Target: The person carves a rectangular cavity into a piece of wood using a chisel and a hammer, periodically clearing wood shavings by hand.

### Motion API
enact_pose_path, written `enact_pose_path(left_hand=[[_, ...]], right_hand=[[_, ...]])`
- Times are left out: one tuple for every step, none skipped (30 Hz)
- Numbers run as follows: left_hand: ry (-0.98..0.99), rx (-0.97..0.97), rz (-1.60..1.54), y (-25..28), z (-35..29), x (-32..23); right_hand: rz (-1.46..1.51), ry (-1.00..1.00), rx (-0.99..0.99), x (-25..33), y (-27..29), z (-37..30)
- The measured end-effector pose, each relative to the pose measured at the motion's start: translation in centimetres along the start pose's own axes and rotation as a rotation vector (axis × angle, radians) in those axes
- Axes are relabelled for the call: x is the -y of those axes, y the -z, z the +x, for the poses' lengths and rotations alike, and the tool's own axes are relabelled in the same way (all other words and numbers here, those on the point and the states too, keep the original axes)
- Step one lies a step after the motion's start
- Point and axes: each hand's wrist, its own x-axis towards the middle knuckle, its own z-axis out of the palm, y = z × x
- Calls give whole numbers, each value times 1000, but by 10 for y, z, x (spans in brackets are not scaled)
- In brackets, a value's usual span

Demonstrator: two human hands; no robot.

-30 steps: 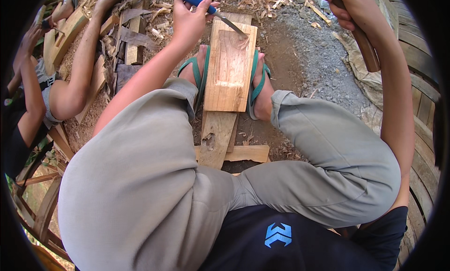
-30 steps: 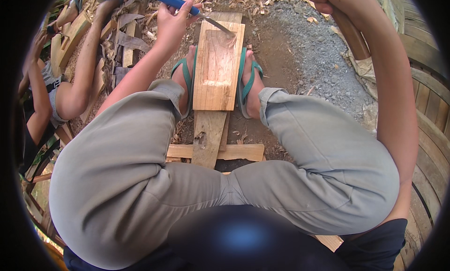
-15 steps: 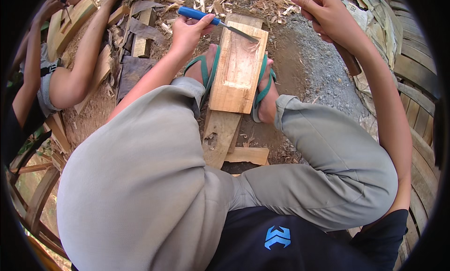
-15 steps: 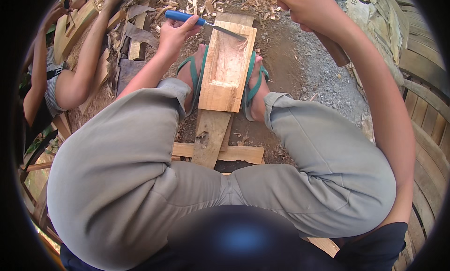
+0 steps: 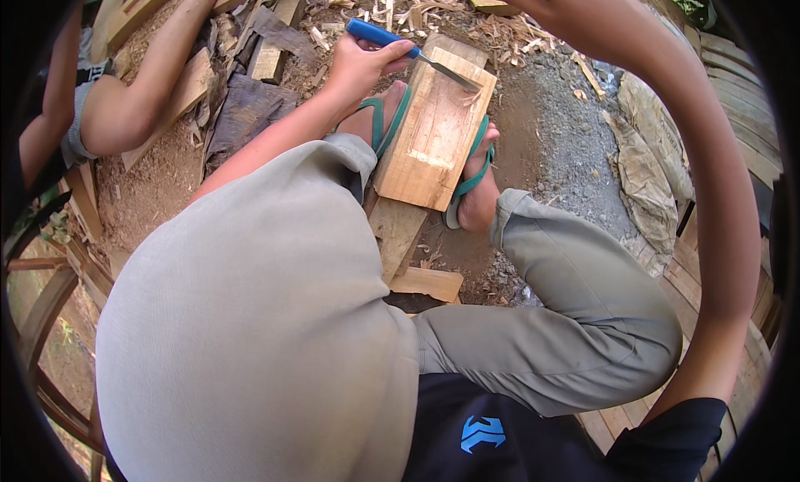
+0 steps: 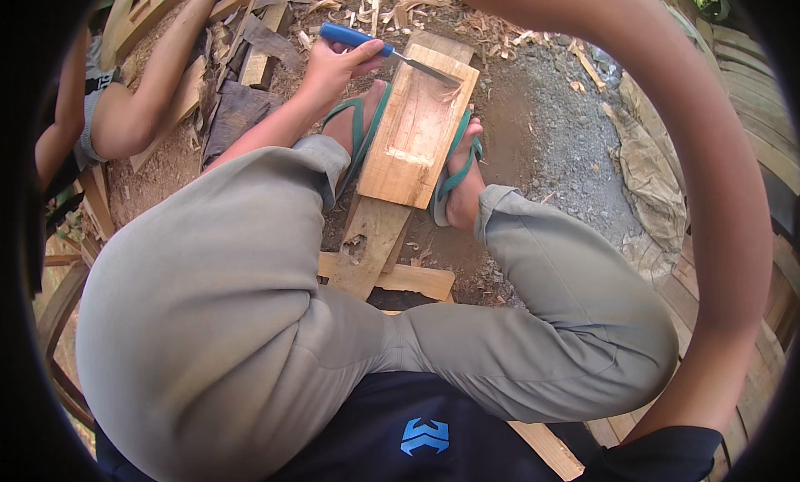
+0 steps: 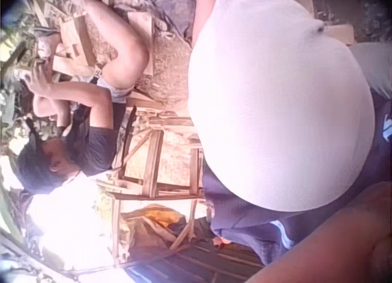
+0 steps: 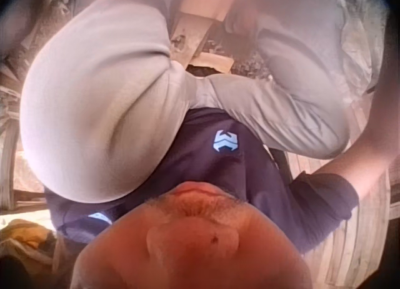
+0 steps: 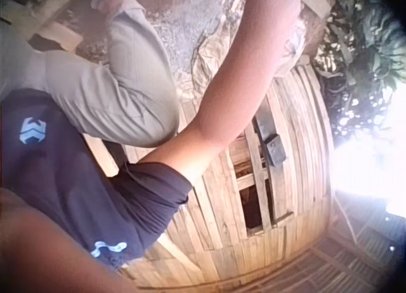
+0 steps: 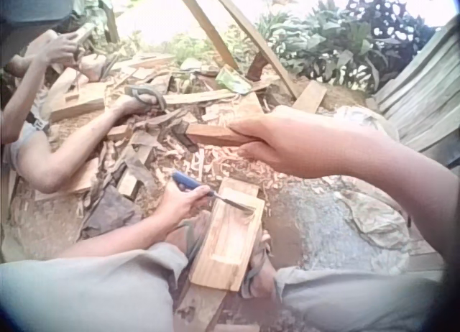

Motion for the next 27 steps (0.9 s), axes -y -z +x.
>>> enact_pose_path(left_hand=[[11,17,8,3,0,2],[23,42,17,6,-1,4],[35,66,26,9,-2,6],[57,69,17,14,-4,8],[70,71,28,19,-7,9],[84,74,40,25,-11,11],[100,90,50,26,-13,12],[87,86,53,23,-15,11],[67,65,56,22,-15,13],[43,28,62,25,-16,15],[23,-6,65,26,-17,16],[-1,-24,56,30,-14,16],[-22,-33,44,32,-14,12],[-33,-18,46,29,-12,7],[-55,-28,13,29,-17,-2],[-57,-30,20,33,-18,-2],[-63,-35,29,38,-15,-1],[-43,-56,33,42,-17,5],[-28,-27,21,37,-12,9],[-17,-9,13,34,-12,8],[-9,-1,9,33,-15,6],[-3,-4,42,33,-16,3],[-5,-13,44,37,-19,3],[-7,-4,43,35,-17,3],[-15,-8,44,36,-17,1],[-25,-16,53,34,-17,-1],[-24,-25,48,33,-18,-1]], right_hand=[[0,-3,-30,2,-4,-4],[-2,-8,-60,5,-8,-8],[-5,-10,-91,8,-11,-11],[15,-24,-64,2,-15,-9],[35,-38,-37,-2,-19,-7],[21,-10,-64,-1,-23,-9],[49,37,-125,-11,-36,-12],[75,79,-188,-26,-55,-19],[102,126,-252,-34,-64,-24],[110,83,-258,-31,-62,-31],[119,38,-260,-29,-62,-37],[193,-67,-221,-32,-63,-46],[263,-181,-179,-38,-64,-58],[229,-273,-104,-53,-72,-72],[349,-361,-65,-71,-85,-91],[466,-446,-29,-92,-102,-108],[583,-527,3,-99,-118,-115],[704,-598,28,-100,-133,-127],[827,-693,40,-98,-147,-141],[777,-663,28,-104,-171,-152],[728,-623,19,-111,-194,-159],[664,-642,25,-108,-209,-156],[597,-650,32,-99,-222,-148],[609,-687,51,-95,-237,-146],[620,-710,69,-92,-250,-141],[635,-737,88,-87,-262,-138],[589,-724,105,-82,-272,-138]])
